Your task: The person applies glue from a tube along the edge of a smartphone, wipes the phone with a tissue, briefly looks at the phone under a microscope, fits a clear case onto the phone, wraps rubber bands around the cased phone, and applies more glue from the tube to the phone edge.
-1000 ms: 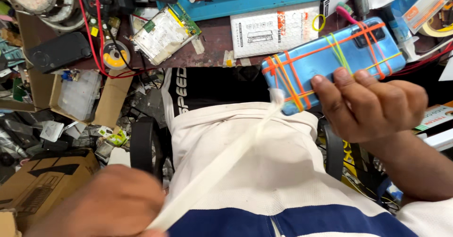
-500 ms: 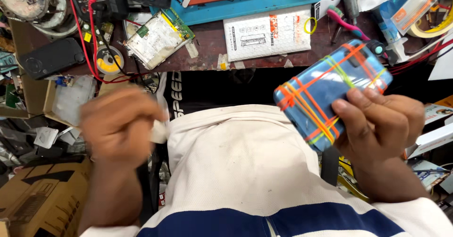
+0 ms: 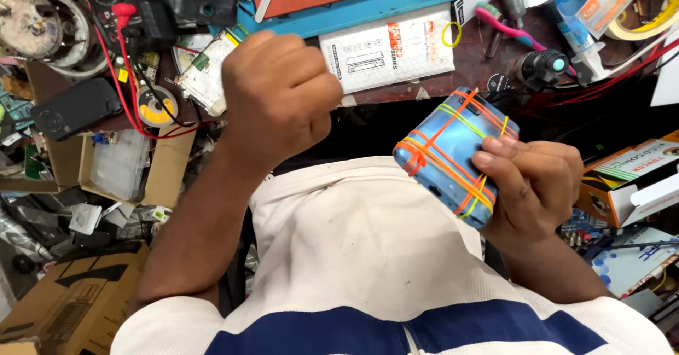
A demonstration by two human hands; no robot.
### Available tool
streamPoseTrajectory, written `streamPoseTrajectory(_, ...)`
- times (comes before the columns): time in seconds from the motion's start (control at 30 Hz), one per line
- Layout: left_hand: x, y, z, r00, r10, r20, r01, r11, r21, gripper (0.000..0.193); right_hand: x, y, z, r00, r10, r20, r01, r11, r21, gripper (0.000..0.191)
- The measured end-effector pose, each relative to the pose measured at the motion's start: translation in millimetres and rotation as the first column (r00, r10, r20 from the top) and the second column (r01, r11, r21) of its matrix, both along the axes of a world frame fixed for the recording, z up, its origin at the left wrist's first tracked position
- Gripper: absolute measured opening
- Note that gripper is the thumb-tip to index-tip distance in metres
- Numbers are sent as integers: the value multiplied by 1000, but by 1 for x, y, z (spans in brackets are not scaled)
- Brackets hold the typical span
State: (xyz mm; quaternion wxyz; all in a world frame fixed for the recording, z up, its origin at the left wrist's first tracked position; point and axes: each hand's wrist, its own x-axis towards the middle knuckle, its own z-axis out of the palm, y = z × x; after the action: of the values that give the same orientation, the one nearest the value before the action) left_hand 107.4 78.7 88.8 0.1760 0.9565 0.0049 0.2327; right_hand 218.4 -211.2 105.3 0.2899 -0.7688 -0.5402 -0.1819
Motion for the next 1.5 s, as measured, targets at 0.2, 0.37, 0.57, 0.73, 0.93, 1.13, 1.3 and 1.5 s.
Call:
streamPoseTrajectory(0.2, -21, 3, 16, 984, 133, 120, -119, 986, -113, 13, 4, 5, -12, 988, 53, -146, -46, 998, 51, 34)
streamPoseTrajectory(0.37, -28, -1, 23, 967, 251, 53, -232, 943, -237, 42, 6, 6, -18, 963, 108, -248, -89, 992, 86, 36)
streamPoseTrajectory(0.57, -27, -2, 24, 961, 245, 130, -194, 929, -315, 45, 7, 11, -20, 939, 160, -303, -129, 984, 120, 38)
streamPoseTrajectory(0.73, -33, 1, 24, 944, 255, 208, -217, 958, -190, 35, 7, 14, -19, 932, 176, -318, -138, 981, 138, 38)
streamPoseTrajectory(0.93, -37, -9, 25, 977, 211, -43, -214, 925, -314, 24, 7, 22, -22, 893, 194, -407, -178, 981, 77, 29)
streamPoseTrajectory(1.13, -41, -46, 23, 998, -70, 8, 66, 889, -453, 39, -7, 44, -39, 739, 258, -623, -319, 948, 13, 36)
streamPoseTrajectory(1.3, -48, -60, 3, 991, -55, -120, -50, 684, -728, 23, -17, 54, -52, 644, 294, -706, -339, 937, 81, 37)
streamPoseTrajectory(1.5, -59, -61, -6, 994, -31, -107, -59, 672, -738, 25, -21, 57, -58, 591, 341, -731, -376, 918, 124, 30)
